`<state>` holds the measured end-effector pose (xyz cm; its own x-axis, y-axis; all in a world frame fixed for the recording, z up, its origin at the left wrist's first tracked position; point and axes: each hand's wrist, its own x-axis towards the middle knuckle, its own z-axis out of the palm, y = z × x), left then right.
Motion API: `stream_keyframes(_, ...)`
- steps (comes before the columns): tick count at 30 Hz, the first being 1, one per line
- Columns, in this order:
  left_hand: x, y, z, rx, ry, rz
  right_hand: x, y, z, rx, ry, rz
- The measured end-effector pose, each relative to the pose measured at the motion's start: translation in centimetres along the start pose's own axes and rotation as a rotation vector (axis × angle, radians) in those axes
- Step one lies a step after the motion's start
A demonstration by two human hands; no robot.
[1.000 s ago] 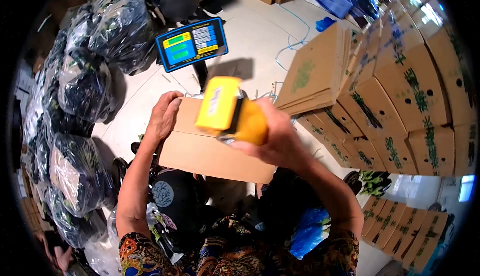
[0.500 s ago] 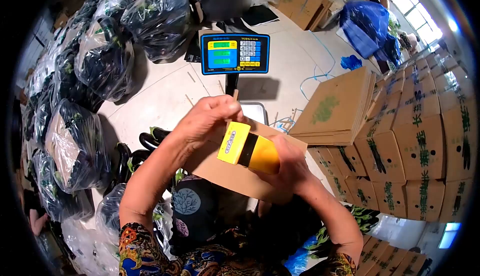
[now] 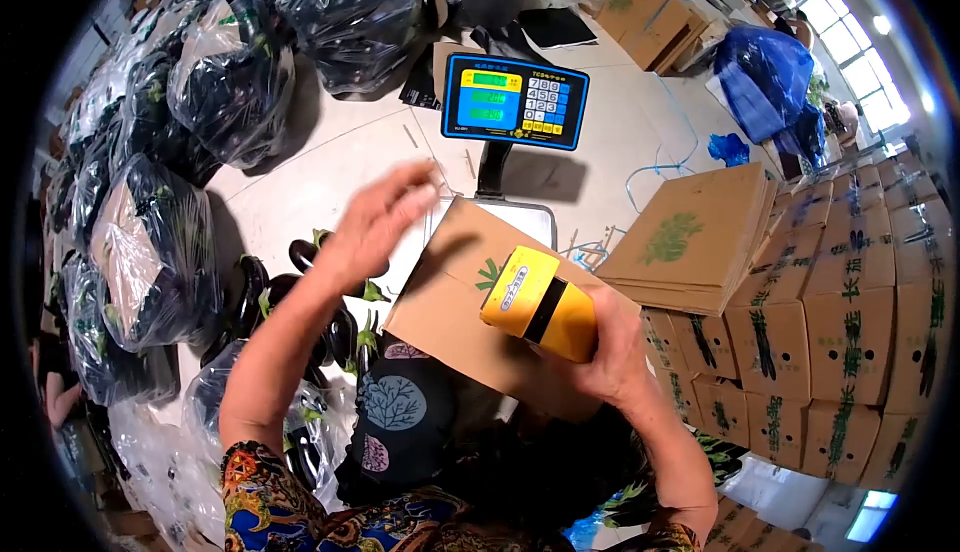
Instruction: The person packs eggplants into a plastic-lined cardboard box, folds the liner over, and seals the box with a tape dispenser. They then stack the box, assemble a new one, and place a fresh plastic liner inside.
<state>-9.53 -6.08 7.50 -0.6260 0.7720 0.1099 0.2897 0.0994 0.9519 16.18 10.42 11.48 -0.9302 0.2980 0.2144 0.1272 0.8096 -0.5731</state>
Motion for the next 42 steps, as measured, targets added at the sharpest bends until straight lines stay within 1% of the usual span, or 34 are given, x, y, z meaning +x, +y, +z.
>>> stream_keyframes(2,-2.0,3.4,1.6,-0.336,-0.281,-0.256,0.2,-0.3,-0.2,-0.035,-0.005,0.001)
stream_keyframes(4,-3.2,4.3,3.2,-0.221,-0.271,-0.200,0.4,-0.7,-0.3,-0.048,-0.011,0.000)
stream_keyframes(5,-3.3,4.1,3.8,-0.291,-0.282,-0.228,0.4,-0.8,-0.3,-0.051,-0.006,0.004)
stream_keyframes(8,-3.4,3.5,5.1,-0.372,-0.236,-0.197,0.2,-0.8,-0.1,-0.051,0.007,0.008)
stream_keyframes(9,-3.4,3.2,5.2,-0.309,-0.275,-0.228,0.1,-0.6,0.0,-0.045,0.008,0.002)
stream_keyframes(12,-3.7,2.8,6.2,-0.389,-0.216,-0.171,0.2,-0.9,0.1,-0.024,-0.001,0.016)
stream_keyframes(16,-4.0,1.8,6.5,-0.313,-0.133,-0.096,0.7,-1.7,0.2,-0.021,0.015,0.046)
stream_keyframes(19,-3.8,1.1,6.2,-0.258,-0.056,-0.067,1.1,-2.3,0.0,-0.034,-0.048,0.113)
stream_keyframes(20,-3.6,0.4,6.2,-0.286,-0.043,-0.050,1.2,-2.4,0.1,-0.052,-0.052,0.098)
stream_keyframes(22,-3.5,-0.1,5.3,-0.291,-0.065,-0.099,1.5,-2.6,0.3,-0.081,-0.057,0.068)
stream_keyframes(23,-3.3,-0.3,5.0,-0.340,-0.072,-0.100,1.5,-2.8,0.2,-0.116,-0.087,0.083)
stream_keyframes(25,-3.0,-0.1,3.2,-0.303,-0.034,-0.163,2.2,-3.9,-0.4,-0.067,-0.132,0.157)
stream_keyframes(26,-2.7,-0.6,1.6,-0.264,-0.003,-0.183,2.6,-4.3,-0.6,-0.043,-0.152,0.190)
stream_keyframes(28,-2.0,-1.9,-2.2,-0.198,0.187,-0.415,2.7,-3.9,-1.4,-0.171,-0.217,0.249)
stream_keyframes(30,-2.3,-6.8,-5.9,-0.397,0.276,-0.398,2.7,-3.8,-1.5,-0.239,-0.259,0.283)
stream_keyframes(31,-2.5,-8.3,-6.4,-0.445,0.282,-0.391,2.8,-3.8,-1.4,-0.244,-0.262,0.282)
stream_keyframes(33,-2.8,-10.2,-6.7,-0.541,0.297,-0.370,3.0,-3.9,-1.2,-0.257,-0.269,0.275)
stream_keyframes(36,-3.1,-11.6,-5.9,-0.616,0.271,-0.436,3.7,-4.0,-1.0,-0.285,-0.292,0.263)
stream_keyframes(40,-2.9,-13.3,-4.1,-0.481,0.293,-0.433,4.2,-4.2,-0.5,-0.320,-0.324,0.269)
stream_keyframes(41,-3.0,-15.1,-3.9,-0.438,0.257,-0.470,4.4,-4.2,-0.5,-0.327,-0.334,0.268)
stream_keyframes(42,-3.0,-17.4,-2.7,-0.217,0.281,-0.478,4.5,-4.4,-0.4,-0.332,-0.339,0.284)
